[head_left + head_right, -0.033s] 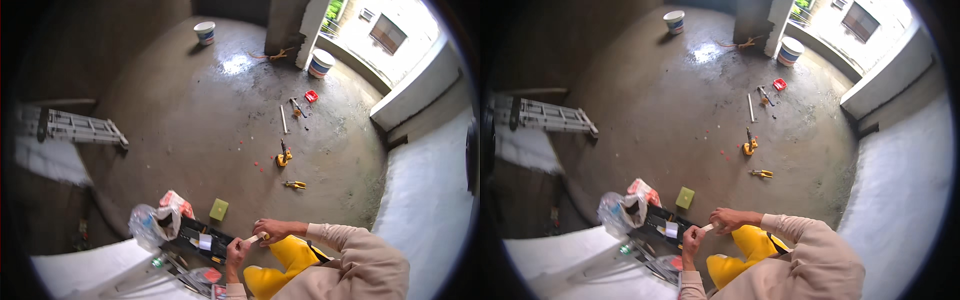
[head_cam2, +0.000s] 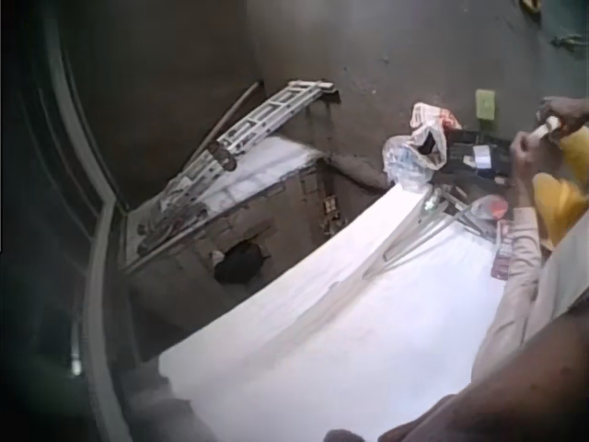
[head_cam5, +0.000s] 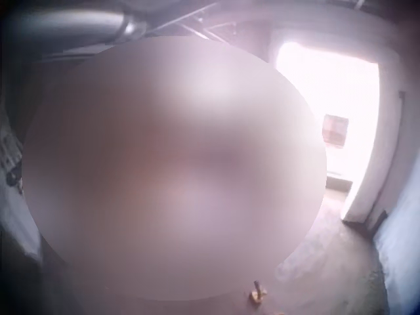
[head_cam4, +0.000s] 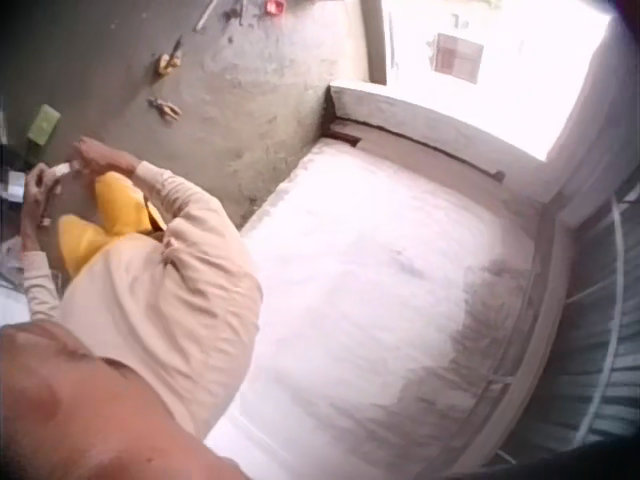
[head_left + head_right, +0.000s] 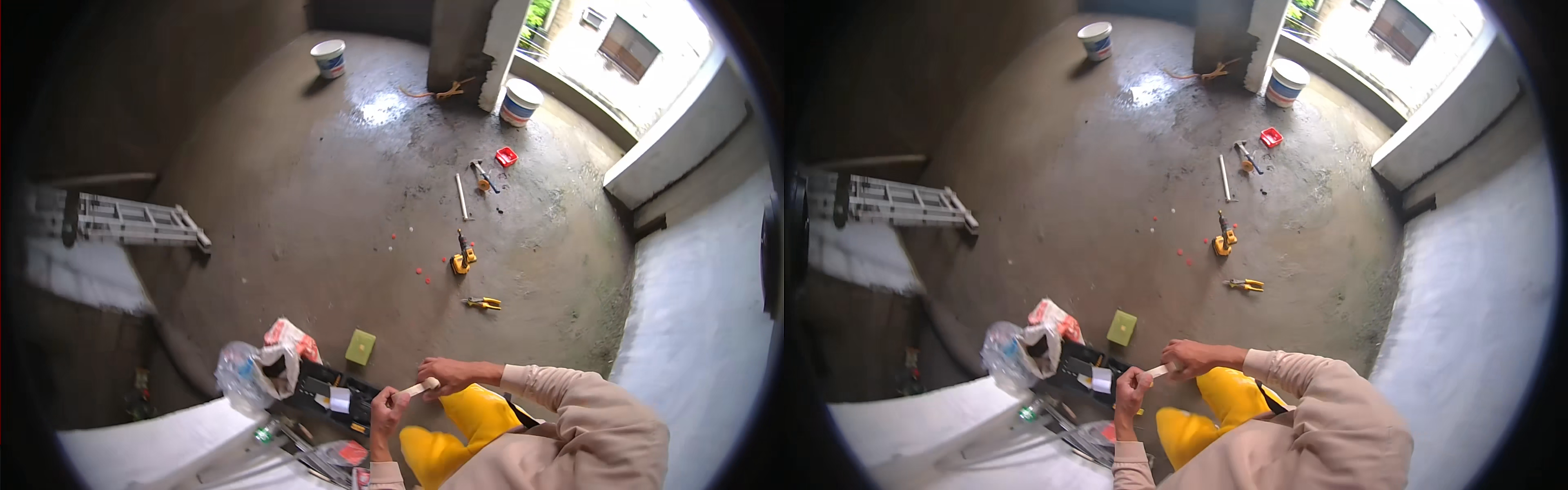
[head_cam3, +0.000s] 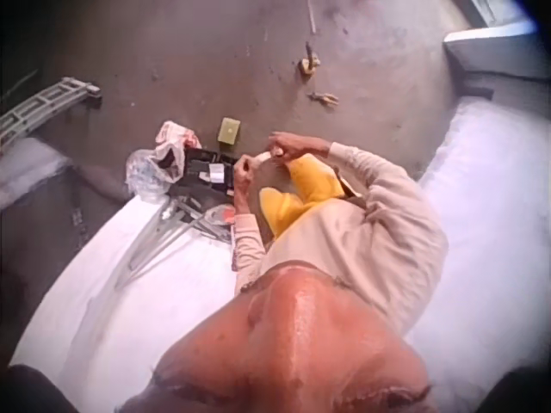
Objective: The person uses a hammer to knock out circular punch-outs from a yellow plastic fitting and then applies white tape around the edges of a red electrical box by hand.
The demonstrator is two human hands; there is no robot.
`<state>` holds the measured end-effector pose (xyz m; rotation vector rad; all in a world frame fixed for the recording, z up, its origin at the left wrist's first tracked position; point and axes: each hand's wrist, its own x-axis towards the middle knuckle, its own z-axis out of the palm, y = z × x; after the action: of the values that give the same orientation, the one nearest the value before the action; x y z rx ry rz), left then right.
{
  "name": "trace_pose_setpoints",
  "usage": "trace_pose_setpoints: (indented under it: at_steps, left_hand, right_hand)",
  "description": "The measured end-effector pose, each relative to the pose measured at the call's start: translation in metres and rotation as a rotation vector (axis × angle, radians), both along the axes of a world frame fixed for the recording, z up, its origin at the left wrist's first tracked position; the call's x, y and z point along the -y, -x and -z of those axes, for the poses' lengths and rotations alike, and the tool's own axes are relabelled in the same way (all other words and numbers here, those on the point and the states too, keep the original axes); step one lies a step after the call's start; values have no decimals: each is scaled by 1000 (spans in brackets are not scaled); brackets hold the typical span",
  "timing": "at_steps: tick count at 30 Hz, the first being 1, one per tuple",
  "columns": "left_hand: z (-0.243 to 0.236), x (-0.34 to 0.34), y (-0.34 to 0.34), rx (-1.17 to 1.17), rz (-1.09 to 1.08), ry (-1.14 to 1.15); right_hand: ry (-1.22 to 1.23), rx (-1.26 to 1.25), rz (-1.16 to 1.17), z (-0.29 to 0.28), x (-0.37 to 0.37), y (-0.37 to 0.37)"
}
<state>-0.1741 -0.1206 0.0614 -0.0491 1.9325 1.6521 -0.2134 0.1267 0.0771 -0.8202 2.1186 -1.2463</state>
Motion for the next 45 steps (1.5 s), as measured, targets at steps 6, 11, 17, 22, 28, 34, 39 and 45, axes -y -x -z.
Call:
trace_pose_setpoints:
  at_steps: [6, 11, 17, 22, 28, 34, 39, 45]
  left_hand:
    - [-25, -28, 118, 99, -163, -141]
    - [90, 30, 157, 97, 62, 457]
    - [142, -7, 235, 730, 56, 346]
    - [152, -55, 347, 909, 142, 147]
    - [110, -140, 521, 477, 648, 447]
    - [98, -244, 660, 602, 651, 460]
    - [94, -323, 757, 196, 568, 647]
    - [75, -474, 887, 18, 691, 790]
  right_hand:
    - [29, 46, 621, -51, -83, 99]
    - [32, -260, 1147, -128, -170, 223]
    - [-365, -105, 989, -43, -230, 292]
    - [-712, 202, 846, 54, -268, 266]
    - [-692, 387, 1345, 60, -312, 291]
    - [-474, 572, 1072, 102, -386, 427]
    - [-705, 814, 646, 63, -425, 580]
    - [-720, 749, 749, 96, -474, 615]
